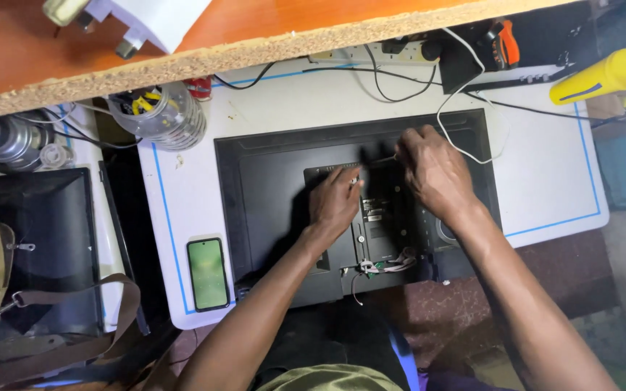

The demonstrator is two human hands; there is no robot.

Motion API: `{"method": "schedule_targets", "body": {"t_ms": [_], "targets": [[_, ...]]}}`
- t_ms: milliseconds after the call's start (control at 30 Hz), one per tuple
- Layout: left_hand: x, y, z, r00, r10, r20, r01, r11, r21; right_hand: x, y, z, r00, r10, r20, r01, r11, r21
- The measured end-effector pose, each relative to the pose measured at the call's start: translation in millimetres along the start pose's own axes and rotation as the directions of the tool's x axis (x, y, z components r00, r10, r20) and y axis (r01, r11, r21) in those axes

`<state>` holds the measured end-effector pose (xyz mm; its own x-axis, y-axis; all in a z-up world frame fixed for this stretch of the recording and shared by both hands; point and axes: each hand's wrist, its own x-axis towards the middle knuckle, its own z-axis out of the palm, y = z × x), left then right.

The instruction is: A person uses a manual screwdriver to remove screws from the back panel of a television set on a workbench.

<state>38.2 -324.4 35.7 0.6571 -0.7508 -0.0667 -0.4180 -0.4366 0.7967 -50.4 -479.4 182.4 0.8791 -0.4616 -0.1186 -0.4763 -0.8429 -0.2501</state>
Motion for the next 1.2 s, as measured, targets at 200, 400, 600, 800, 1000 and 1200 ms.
{"method": "schedule_targets", "body": {"t_ms": [200,400,600,800,1000,1200], "targets": [[52,11,24,0.981,0.130,0.147,-0.154,0.975,0.162,-4,0,9,0.997,-0.060,-0.049,0.076,0.894,0.441],[74,-24,48,0.957,0.244,0.157,-0.270,0.948,0.170,8,13,60,0.957,0.286,-0.055,-0.155,0.661,0.734],[74,-12,48,0.991,0.088,0.101,-0.108,0.971,0.212,21,33,123,0.880,0.474,0.000,-0.268,0.497,0.825],[64,5,32,0.993,-0.071,0.095,0.068,0.997,0.042,30,60,170,0.804,0.593,-0.052,-0.293,0.470,0.833],[15,3,26,0.945,-0.297,-0.140,0.219,0.888,-0.406,25,43,145,0.874,0.485,-0.021,-0.242,0.474,0.846],[-55,-11,26,0.821,-0.540,-0.188,0.292,0.679,-0.674,23,27,128,0.883,0.460,-0.088,-0.150,0.456,0.877]]}}
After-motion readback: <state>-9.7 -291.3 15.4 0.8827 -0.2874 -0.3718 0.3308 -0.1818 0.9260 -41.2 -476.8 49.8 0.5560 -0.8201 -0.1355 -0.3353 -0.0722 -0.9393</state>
